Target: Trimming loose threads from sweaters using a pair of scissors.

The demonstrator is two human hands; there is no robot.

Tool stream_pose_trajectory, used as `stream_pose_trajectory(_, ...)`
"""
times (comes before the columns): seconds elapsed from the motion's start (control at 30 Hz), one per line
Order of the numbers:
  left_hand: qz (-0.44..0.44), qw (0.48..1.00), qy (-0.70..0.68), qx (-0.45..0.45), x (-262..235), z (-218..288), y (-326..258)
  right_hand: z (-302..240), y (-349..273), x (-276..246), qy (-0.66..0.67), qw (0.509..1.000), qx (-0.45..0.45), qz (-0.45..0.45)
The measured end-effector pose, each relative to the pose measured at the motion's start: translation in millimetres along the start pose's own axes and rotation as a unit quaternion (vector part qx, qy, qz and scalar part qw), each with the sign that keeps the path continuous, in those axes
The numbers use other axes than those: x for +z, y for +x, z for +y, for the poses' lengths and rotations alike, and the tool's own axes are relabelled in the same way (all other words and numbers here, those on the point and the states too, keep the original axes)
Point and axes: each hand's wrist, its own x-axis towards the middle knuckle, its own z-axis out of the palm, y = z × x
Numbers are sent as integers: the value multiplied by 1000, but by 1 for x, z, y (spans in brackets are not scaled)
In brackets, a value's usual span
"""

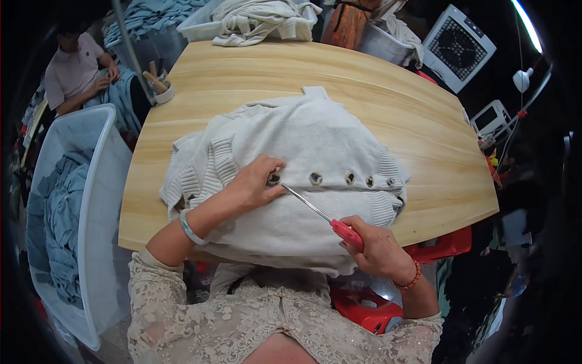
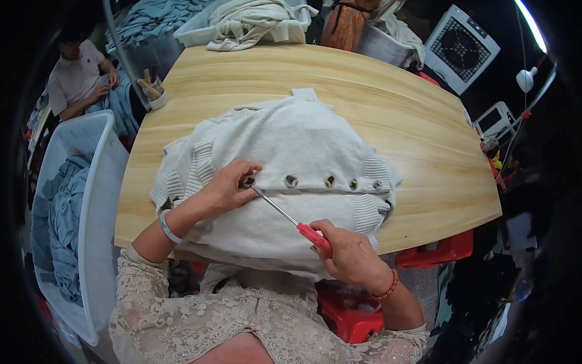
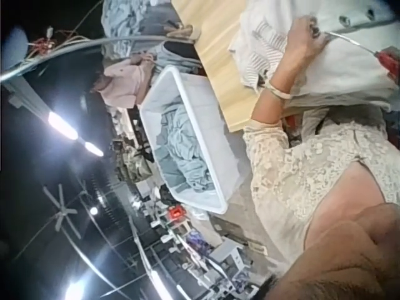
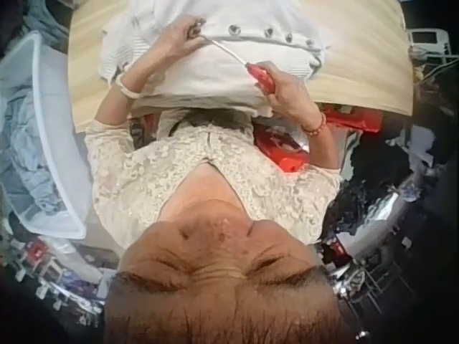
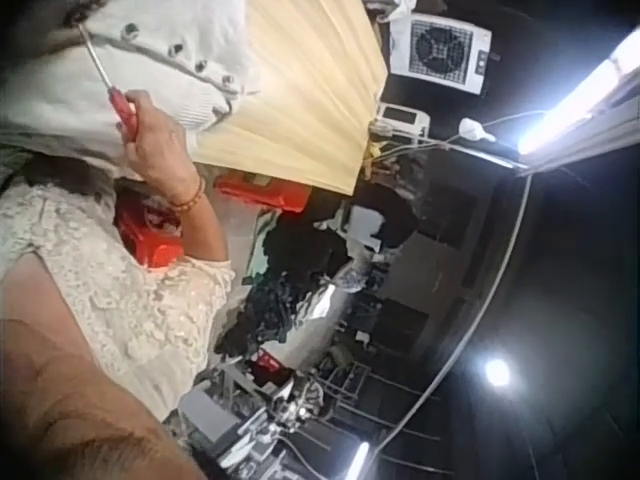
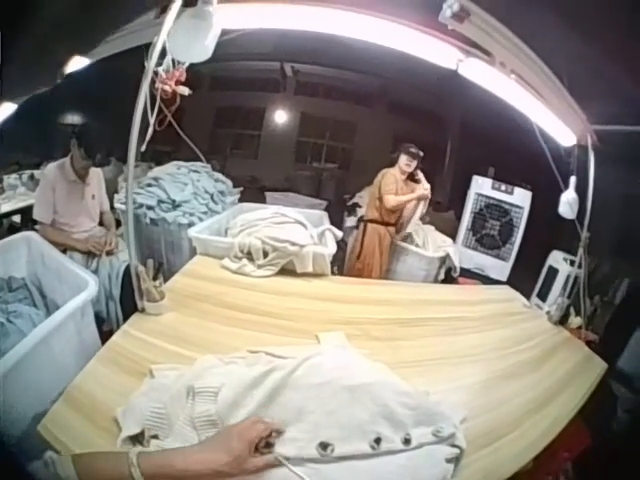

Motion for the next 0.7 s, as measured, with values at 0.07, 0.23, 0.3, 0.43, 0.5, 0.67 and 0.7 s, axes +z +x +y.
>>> stream_pose_trajectory(0.07, -39, 995, -44, -80, 1, -4, 11, 9, -9, -7, -98, 994, 34, -21)
stream_pose_trajectory(0.23, -52, 995, -36, -78, -1, 10, 7, 24, -18, -6, -124, 990, 46, -47)
stream_pose_trajectory(0.3, -70, 993, -28, -94, 2, 16, 7, 30, -16, -4, -95, 992, 64, -53)
stream_pose_trajectory(0.43, -33, 984, 152, 85, 7, 40, 22, 47, -20, -3, -40, 998, 22, 47)
stream_pose_trajectory(0.5, -4, 992, 65, 110, 24, 55, 37, 57, -28, -9, -46, 996, 15, 78)
stream_pose_trajectory(0.67, -126, 991, 53, 4, 51, 35, 64, 59, -44, -25, -84, 991, 101, 10)
stream_pose_trajectory(0.7, -140, 990, 22, -14, 48, 34, 65, 60, -46, -25, -93, 988, 121, -23)
